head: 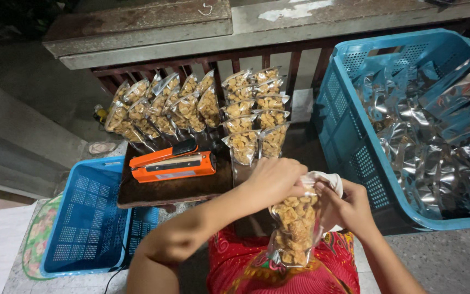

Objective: The person sits on the floor and repeatedly wipes sealed transparent snack packages with a white cloth. They pick up each package from a blue basket, wipe the surface, and place it on a wooden table next to other finished packages.

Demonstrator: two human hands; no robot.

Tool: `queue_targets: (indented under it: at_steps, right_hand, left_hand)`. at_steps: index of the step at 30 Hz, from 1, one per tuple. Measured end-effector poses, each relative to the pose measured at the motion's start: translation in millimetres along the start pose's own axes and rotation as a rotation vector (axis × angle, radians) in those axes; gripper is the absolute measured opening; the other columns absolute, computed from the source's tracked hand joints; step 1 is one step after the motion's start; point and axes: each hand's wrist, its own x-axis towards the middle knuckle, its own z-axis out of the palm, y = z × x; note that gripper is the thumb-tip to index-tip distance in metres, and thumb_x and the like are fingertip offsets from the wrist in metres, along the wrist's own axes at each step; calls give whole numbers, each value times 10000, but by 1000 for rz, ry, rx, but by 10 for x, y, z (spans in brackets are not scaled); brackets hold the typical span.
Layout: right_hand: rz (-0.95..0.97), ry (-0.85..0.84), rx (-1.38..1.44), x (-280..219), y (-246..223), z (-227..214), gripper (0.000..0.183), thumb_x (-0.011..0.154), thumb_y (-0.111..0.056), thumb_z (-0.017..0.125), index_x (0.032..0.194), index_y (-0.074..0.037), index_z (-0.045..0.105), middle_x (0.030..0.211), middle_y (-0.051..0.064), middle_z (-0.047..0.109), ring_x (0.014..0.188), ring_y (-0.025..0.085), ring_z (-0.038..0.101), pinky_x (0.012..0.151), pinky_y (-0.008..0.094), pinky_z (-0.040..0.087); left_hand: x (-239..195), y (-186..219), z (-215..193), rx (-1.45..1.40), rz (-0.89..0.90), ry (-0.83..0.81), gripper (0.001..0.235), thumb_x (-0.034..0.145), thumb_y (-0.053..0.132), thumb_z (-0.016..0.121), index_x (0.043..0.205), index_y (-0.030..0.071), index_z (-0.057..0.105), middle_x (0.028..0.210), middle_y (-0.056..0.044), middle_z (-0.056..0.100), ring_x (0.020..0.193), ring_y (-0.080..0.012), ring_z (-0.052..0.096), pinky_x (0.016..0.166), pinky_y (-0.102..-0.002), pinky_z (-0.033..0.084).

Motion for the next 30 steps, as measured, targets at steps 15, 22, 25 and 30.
queue_targets:
  at_steps: [15, 22, 25, 30]
  right_hand:
    - [196, 7, 89, 85, 250, -179, 305, 933, -234, 711, 1104, 9, 781, 869, 40, 761, 758, 72, 624, 664, 250, 495]
    - [2, -55, -67, 117, 359, -394, 372, 1026, -284, 602, 1198, 29, 707, 1078, 87, 697, 972, 103, 638, 833, 273, 509]
    - [21, 110, -107, 165, 165, -645, 393, 1056, -309, 573, 1253, 16, 674, 1120, 83, 696, 1008, 114, 633, 864, 276, 506]
    - [303, 70, 611, 242, -368, -488, 362, 997, -233, 630, 1231, 43, 625, 1160, 126, 680, 1007, 225, 652, 817, 383, 524]
  left_hand:
    - [-415, -378, -36, -227, -296, 86, 218, 877, 238, 696, 870, 21, 708, 788, -145, 708, 715, -316, 710, 679, -432, 566]
    - [-412, -322, 363, -536, -551, 330, 192, 1034, 211, 573, 1113, 91, 699, 762, -172, 715, 661, -321, 740, 579, -401, 547]
    - [-482, -401, 417, -255, -378, 555, 128, 993, 93, 598, 1037, 65, 716, 799, -165, 731, 715, -315, 751, 597, -415, 565]
    - [-439, -388, 508, 16, -81, 494, 70, 929, 64, 649, 998, 76, 650, 883, -123, 730, 788, -295, 755, 655, -395, 608]
